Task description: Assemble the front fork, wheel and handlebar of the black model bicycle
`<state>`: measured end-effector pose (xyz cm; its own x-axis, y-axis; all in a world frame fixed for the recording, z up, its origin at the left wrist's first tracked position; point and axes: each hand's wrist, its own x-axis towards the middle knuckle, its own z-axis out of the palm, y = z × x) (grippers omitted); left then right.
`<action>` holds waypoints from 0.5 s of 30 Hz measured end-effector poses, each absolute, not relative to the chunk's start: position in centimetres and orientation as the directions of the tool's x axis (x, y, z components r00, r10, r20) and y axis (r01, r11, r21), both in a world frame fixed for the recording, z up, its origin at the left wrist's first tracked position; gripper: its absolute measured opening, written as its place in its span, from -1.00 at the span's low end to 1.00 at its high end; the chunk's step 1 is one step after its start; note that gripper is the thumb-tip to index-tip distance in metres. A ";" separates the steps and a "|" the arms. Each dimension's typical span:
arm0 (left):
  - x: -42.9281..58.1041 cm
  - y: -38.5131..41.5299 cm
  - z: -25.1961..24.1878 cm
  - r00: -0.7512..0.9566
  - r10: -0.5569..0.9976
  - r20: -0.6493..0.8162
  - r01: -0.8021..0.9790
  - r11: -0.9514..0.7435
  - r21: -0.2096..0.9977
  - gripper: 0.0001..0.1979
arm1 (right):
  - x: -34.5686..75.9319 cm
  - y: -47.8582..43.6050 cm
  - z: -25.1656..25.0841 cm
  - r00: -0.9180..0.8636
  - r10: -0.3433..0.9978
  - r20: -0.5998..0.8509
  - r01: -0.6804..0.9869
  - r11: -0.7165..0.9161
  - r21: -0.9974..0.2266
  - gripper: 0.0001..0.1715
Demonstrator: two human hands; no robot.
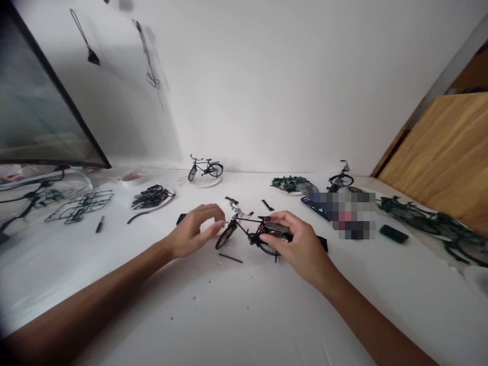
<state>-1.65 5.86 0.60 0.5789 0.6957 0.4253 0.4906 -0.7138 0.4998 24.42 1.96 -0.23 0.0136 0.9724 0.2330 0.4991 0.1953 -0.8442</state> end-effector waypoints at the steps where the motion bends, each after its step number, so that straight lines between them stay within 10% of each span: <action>1: -2.0 6.2 0.7 0.565 0.699 0.440 0.517 -0.714 0.471 -0.64 | 24.4 1.9 -0.1 0.008 0.976 0.219 0.508 0.185 -0.841 -0.50; 6: -4.7 8.6 1.0 0.502 0.710 0.494 0.716 -0.662 0.222 -0.59 | 24.4 1.3 0.3 -0.050 0.979 0.199 0.502 0.197 -0.842 -0.44; 15: -10.9 11.9 0.6 0.325 0.866 0.381 0.881 -0.424 0.210 -0.56 | 25.6 1.6 0.1 -0.179 0.948 0.263 0.520 0.318 -0.792 -0.46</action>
<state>-10.95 11.90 0.62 0.3254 0.8655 0.3807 0.8812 -0.4236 0.2098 25.55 1.57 0.05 -0.1795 0.9480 0.2630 0.5205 0.3183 -0.7923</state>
